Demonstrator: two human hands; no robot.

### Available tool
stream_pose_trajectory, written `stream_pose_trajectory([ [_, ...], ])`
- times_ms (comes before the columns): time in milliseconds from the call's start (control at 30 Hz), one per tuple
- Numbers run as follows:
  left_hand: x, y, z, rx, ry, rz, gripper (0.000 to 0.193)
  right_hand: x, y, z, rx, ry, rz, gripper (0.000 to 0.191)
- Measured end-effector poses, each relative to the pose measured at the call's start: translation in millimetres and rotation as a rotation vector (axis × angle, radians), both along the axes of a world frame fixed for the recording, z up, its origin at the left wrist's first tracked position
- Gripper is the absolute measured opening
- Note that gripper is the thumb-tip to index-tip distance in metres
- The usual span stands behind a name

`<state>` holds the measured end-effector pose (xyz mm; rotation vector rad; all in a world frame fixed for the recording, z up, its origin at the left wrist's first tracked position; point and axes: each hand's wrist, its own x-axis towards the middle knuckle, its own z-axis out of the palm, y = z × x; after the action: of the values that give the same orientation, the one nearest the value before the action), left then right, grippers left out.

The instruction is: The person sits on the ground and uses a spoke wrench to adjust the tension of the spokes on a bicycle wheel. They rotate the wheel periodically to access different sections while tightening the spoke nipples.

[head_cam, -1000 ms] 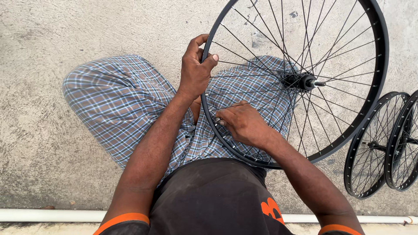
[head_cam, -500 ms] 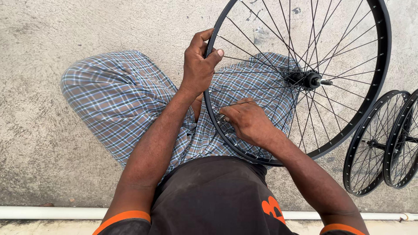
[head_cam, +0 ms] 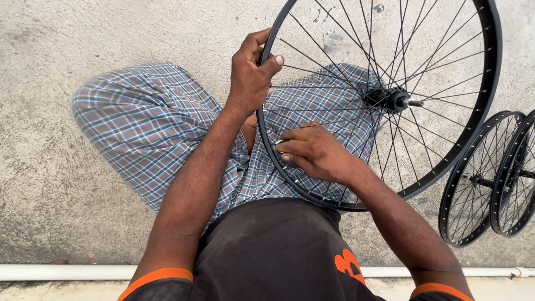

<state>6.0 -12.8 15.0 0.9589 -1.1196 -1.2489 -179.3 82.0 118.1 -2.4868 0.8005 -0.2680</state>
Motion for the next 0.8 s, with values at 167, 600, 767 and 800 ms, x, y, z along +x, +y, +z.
stream_pose_trajectory([
  [167, -3, 0, -2, -0.036, 0.027, -0.003, 0.047, 6, 7, -12, 0.094, 0.266, -0.158, 0.015],
  [600, -3, 5, -4, -0.052, 0.044, -0.015, 0.049, -6, 8, -8, 0.081, -0.107, -0.121, 0.025],
  [767, -1, 5, 3, -0.022, 0.035, -0.026, 0.05, 24, 13, -21, 0.144, 0.55, -0.265, 0.017],
  [800, 1, 6, 5, -0.015, 0.024, -0.018, 0.05, 27, 11, -20, 0.183, 0.64, -0.276, 0.017],
])
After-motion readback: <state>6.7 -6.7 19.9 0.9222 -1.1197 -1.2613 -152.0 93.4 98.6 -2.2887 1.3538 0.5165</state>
